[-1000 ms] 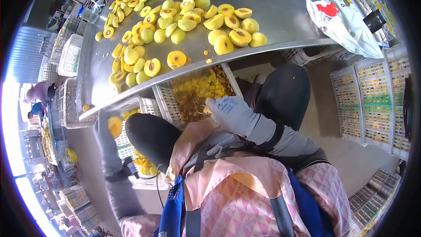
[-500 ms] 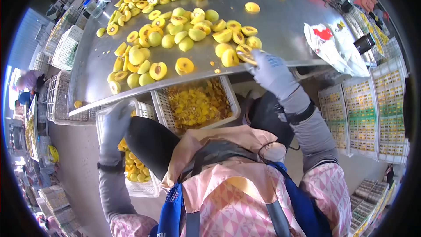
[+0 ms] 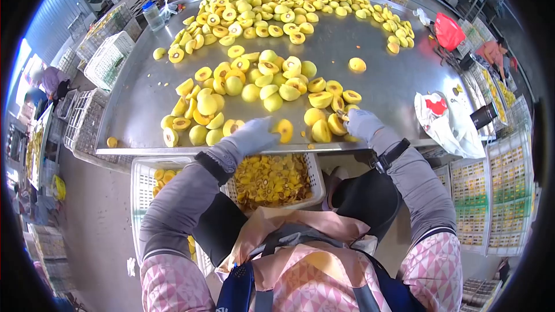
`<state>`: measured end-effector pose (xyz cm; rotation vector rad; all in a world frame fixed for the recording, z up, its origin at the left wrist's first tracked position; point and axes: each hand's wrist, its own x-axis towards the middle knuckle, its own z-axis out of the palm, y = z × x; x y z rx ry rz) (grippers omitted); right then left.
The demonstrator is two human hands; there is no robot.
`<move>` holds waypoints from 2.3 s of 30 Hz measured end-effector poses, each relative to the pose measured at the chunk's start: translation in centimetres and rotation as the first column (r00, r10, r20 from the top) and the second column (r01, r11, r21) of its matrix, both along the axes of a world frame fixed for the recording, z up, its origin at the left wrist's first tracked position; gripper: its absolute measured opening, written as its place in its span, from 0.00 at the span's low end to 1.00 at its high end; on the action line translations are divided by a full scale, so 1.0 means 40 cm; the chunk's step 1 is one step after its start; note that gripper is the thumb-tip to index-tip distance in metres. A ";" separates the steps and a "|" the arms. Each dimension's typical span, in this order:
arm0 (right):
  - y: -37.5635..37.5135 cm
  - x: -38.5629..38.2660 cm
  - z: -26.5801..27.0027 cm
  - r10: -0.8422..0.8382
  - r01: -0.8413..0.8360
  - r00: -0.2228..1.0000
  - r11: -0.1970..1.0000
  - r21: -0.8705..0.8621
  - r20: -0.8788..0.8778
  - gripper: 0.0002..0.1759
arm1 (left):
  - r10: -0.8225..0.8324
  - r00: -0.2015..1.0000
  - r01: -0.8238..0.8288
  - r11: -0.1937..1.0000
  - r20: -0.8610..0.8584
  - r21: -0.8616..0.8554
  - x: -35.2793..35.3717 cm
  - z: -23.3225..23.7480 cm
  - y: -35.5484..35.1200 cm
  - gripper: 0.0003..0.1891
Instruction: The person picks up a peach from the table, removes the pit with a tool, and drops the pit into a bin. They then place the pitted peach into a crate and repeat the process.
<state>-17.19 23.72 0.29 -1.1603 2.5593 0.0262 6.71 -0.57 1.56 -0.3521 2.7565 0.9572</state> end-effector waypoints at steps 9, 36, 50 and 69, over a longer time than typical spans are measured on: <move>-0.112 -0.052 0.051 -0.074 0.087 0.996 0.911 -0.404 0.047 0.20 | 0.114 0.989 -0.081 0.948 -0.090 0.308 0.069 0.069 -0.137 0.25; -0.523 -0.632 -0.149 -0.082 0.430 0.848 0.683 -0.590 0.523 0.31 | 0.665 0.561 -0.685 0.707 -0.494 0.174 -0.050 -0.207 -1.380 0.38; -1.027 -0.441 -0.158 0.418 0.167 0.687 0.706 -0.689 0.595 0.34 | 0.448 0.875 -0.432 0.894 -0.182 0.118 -0.463 -0.164 -1.036 0.31; -0.563 -0.080 0.037 0.688 -0.359 0.648 0.653 -0.666 0.326 0.30 | -0.054 0.953 0.022 0.994 -0.297 -0.110 -0.164 0.023 -0.422 0.22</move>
